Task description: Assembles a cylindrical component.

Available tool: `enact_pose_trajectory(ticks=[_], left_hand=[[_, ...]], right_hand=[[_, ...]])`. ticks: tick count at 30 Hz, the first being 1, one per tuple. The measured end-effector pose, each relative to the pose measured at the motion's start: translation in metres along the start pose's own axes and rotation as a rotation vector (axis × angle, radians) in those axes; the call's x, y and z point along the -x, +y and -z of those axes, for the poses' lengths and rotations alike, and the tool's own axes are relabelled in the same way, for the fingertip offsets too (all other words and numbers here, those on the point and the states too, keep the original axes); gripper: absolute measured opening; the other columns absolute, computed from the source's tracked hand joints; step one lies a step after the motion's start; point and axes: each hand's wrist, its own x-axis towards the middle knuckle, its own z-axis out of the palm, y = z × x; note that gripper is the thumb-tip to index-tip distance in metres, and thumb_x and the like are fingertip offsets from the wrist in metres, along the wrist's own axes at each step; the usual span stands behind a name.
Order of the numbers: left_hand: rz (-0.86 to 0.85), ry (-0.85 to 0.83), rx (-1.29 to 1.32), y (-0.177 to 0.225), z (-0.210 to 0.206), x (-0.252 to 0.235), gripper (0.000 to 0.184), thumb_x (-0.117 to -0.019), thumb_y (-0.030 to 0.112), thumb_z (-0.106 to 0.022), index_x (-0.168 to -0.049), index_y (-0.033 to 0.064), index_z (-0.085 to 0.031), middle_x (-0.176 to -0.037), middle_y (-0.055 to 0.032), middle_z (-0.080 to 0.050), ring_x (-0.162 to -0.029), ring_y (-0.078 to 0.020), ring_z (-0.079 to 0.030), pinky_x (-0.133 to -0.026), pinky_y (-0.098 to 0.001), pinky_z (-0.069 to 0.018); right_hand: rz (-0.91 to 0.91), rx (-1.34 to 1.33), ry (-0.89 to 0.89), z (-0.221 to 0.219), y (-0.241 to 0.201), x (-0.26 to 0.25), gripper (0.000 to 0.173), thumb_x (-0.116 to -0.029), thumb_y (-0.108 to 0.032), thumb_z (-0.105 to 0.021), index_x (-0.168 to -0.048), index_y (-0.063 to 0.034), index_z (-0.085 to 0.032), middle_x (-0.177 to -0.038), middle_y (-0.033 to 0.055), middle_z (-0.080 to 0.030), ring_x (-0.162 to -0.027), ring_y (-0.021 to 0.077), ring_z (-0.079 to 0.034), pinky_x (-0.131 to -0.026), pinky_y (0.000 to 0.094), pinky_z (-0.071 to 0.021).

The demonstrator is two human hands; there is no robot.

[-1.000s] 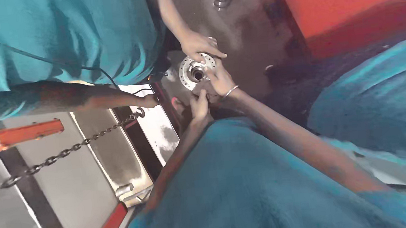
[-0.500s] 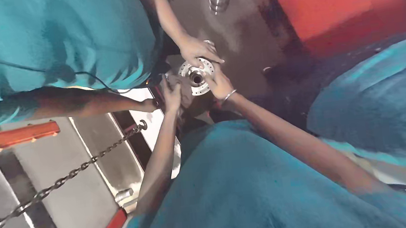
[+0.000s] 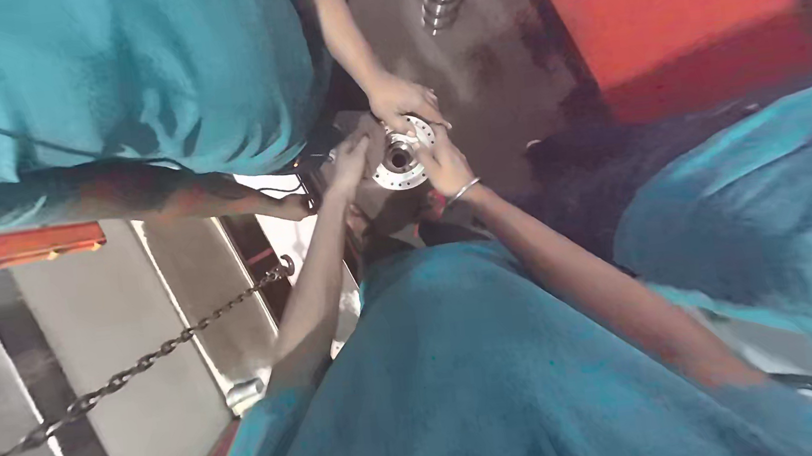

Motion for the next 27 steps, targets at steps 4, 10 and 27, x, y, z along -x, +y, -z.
enact_pose_trajectory(ticks=[4, 10, 27], left_hand=[[0.052, 0.148, 0.225, -0.033, -0.028, 0.052, 0.045, -0.11, 0.041, -0.038, -0.138, 0.012, -0.055, -0.112, -0.0099, -0.066, -0.093, -0.018, -0.064, -0.081, -0.0414, -0.0559], [0.075, 0.129, 0.323, -0.054, -0.041, 0.096, 0.049, -0.097, 0.007, -0.062, -0.144, 0.0063, -0.049, -0.119, -0.0144, -0.068, -0.099, -0.0218, -0.069, -0.087, -0.0424, -0.0597], [-0.577, -0.271, 0.038, 0.001, 0.013, 0.083, 0.034, -0.0832, 0.002, -0.072, -0.117, 0.0013, -0.068, -0.108, -0.0037, -0.073, -0.092, -0.0081, -0.07, -0.08, -0.03, -0.0615]], right_hand=[[-0.013, -0.014, 0.01, 0.0, 0.005, 0.002, 0.065, -0.1054, -0.05, -0.045, -0.155, -0.0103, -0.034, -0.134, 0.0232, -0.062, -0.114, 0.042, -0.066, -0.095, 0.0653, -0.0518], [0.038, -0.029, 0.019, 0.002, 0.009, 0.007, 0.067, -0.1052, -0.051, -0.046, -0.156, -0.0089, -0.032, -0.139, 0.025, -0.059, -0.118, 0.0439, -0.064, -0.095, 0.0677, -0.0507], [0.089, -0.277, 0.16, -0.003, 0.008, 0.036, 0.073, -0.1036, -0.053, -0.048, -0.159, -0.0095, -0.032, -0.16, 0.0206, -0.037, -0.145, 0.0345, -0.043, -0.116, 0.056, -0.0389]])
